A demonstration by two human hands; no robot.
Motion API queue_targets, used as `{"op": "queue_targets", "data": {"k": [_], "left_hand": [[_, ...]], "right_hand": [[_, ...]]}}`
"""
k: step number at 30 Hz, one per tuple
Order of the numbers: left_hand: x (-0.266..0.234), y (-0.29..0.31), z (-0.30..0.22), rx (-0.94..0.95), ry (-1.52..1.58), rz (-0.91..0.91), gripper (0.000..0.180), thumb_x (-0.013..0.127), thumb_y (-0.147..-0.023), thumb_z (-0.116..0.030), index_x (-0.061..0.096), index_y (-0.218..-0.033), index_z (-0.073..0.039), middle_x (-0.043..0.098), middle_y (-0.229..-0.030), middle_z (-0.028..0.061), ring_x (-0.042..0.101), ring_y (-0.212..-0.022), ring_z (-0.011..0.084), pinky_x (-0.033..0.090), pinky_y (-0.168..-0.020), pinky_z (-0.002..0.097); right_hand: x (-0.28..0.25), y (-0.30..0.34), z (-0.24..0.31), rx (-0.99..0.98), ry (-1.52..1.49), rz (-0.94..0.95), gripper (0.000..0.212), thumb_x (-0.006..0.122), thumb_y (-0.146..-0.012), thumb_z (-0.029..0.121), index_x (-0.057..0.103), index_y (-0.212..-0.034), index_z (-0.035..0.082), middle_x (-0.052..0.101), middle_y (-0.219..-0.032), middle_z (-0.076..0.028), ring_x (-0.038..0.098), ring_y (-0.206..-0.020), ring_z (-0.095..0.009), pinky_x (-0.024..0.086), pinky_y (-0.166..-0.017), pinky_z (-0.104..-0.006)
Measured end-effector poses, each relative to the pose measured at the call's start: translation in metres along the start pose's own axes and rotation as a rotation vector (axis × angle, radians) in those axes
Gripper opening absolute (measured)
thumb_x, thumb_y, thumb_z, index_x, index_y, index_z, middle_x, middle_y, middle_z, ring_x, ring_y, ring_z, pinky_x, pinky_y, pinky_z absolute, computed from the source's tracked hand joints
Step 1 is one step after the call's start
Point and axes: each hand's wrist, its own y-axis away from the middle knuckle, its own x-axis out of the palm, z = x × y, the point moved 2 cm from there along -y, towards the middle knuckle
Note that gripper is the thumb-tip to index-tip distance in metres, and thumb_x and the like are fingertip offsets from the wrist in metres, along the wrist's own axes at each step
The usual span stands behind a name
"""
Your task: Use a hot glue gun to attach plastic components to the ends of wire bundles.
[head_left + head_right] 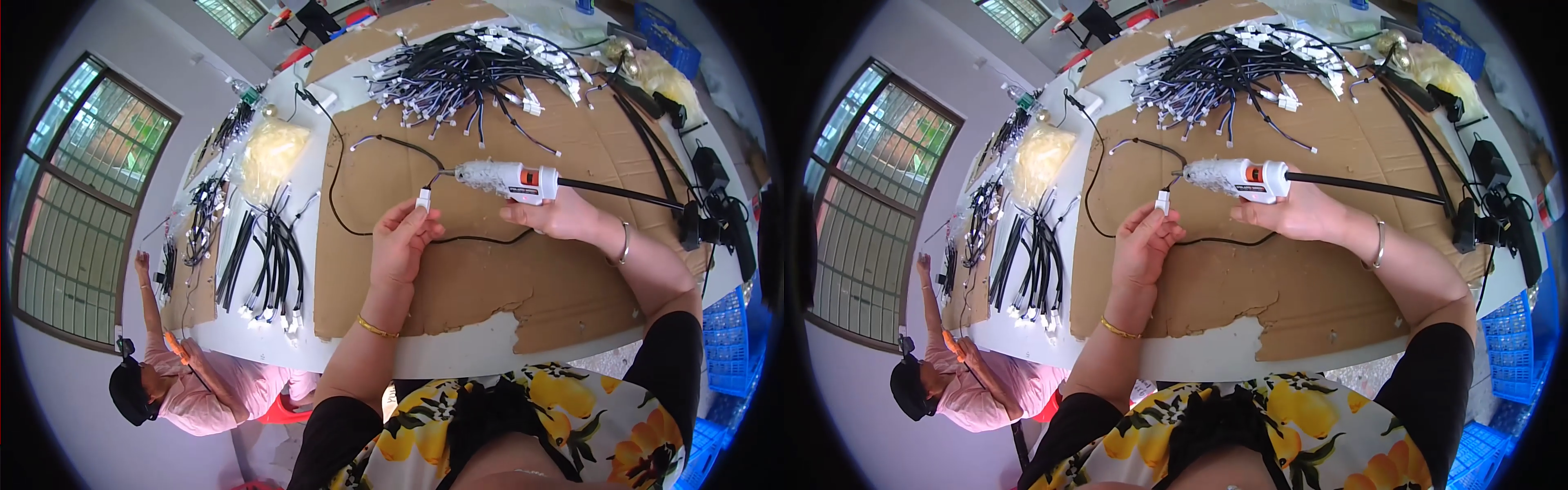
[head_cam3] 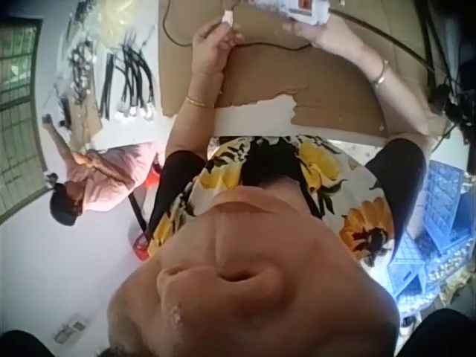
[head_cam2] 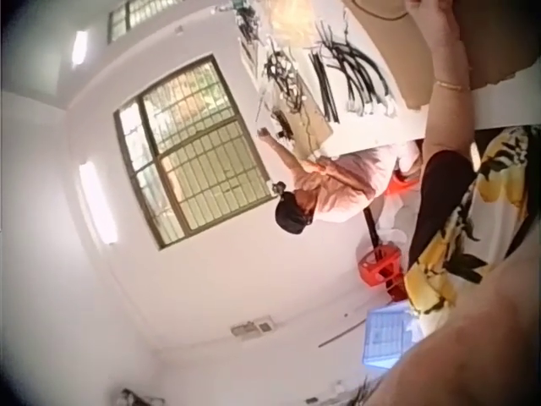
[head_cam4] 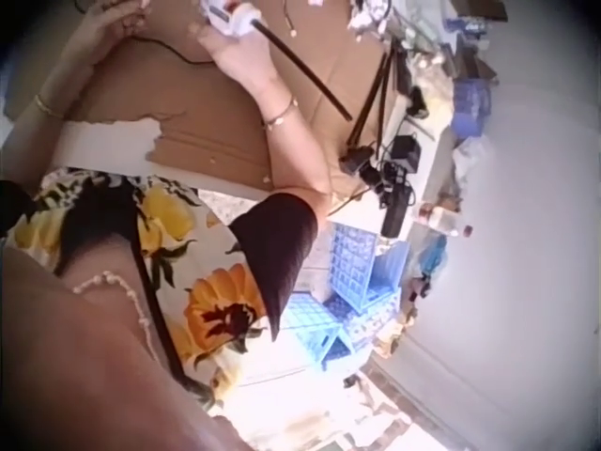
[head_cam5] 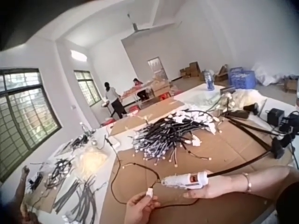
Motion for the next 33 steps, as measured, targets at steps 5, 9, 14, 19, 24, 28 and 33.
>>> {"op": "queue_targets", "data": {"k": [5,9,14,19,24,28,33], "left_hand": [[-0.002,-0.003,-0.010,0.197,-0.508,-0.167,0.014,0.058,-0.078,-0.002,0.059,-0.092,0.002,0.062,-0.077,0.0077,0.057,-0.062,0.0143,0.047,-0.056,0.0244],[-0.004,-0.004,-0.024,0.535,-1.059,-0.267,0.016,0.059,-0.076,0.001,0.061,-0.092,0.000,0.062,-0.077,0.0085,0.058,-0.060,0.0150,0.045,-0.053,0.0248],[0.013,0.001,-0.035,1.185,-1.354,-0.249,0.018,0.062,-0.073,0.001,0.062,-0.090,-0.002,0.062,-0.080,0.0138,0.059,-0.062,0.0225,0.046,-0.053,0.0267],[0.022,0.003,-0.029,1.243,-1.447,-0.198,0.016,0.062,-0.073,0.001,0.062,-0.089,-0.001,0.063,-0.082,0.0127,0.060,-0.067,0.0224,0.048,-0.057,0.0279],[0.027,0.006,-0.028,1.323,-1.492,-0.151,0.017,0.062,-0.072,0.003,0.062,-0.089,-0.001,0.063,-0.084,0.0125,0.061,-0.071,0.0225,0.050,-0.060,0.0283],[0.027,0.007,-0.028,1.358,-1.478,-0.155,0.017,0.062,-0.071,0.004,0.061,-0.088,0.000,0.063,-0.085,0.0121,0.062,-0.073,0.0223,0.051,-0.060,0.0278],[0.029,0.007,-0.028,1.385,-1.481,-0.145,0.016,0.062,-0.071,0.004,0.061,-0.087,0.000,0.063,-0.085,0.0122,0.062,-0.073,0.0224,0.052,-0.060,0.0275]], "right_hand": [[-0.004,0.000,-0.014,0.077,0.056,0.001,0.018,0.061,-0.075,0.013,0.054,-0.087,0.003,0.053,-0.074,0.002,0.047,-0.065,-0.005,0.041,-0.058,-0.0210],[-0.008,-0.006,-0.027,-0.020,-0.119,-0.065,0.026,0.064,-0.073,0.014,0.055,-0.094,0.000,0.057,-0.081,-0.001,0.052,-0.073,-0.006,0.044,-0.065,-0.0207],[-0.007,-0.007,-0.016,-0.051,-0.190,0.035,0.039,0.066,-0.075,0.026,0.054,-0.099,-0.002,0.059,-0.084,-0.003,0.053,-0.072,-0.008,0.045,-0.066,-0.0223],[-0.003,-0.005,-0.009,-0.028,-0.147,0.037,0.033,0.064,-0.075,0.020,0.054,-0.098,-0.001,0.058,-0.080,-0.002,0.051,-0.071,-0.006,0.044,-0.065,-0.0216],[-0.001,-0.002,-0.009,-0.068,-0.112,0.017,0.019,0.063,-0.074,0.019,0.051,-0.077,0.004,0.048,-0.065,0.003,0.042,-0.061,-0.006,0.037,-0.057,-0.0216],[0.001,0.001,-0.003,0.019,-0.011,0.047,0.020,0.061,-0.075,0.021,0.050,-0.076,0.005,0.046,-0.066,0.002,0.040,-0.063,-0.008,0.036,-0.059,-0.0233],[0.000,0.001,0.001,0.027,0.005,0.083,0.020,0.060,-0.075,0.021,0.050,-0.077,0.004,0.046,-0.067,0.001,0.040,-0.064,-0.008,0.037,-0.060,-0.0238]]}}
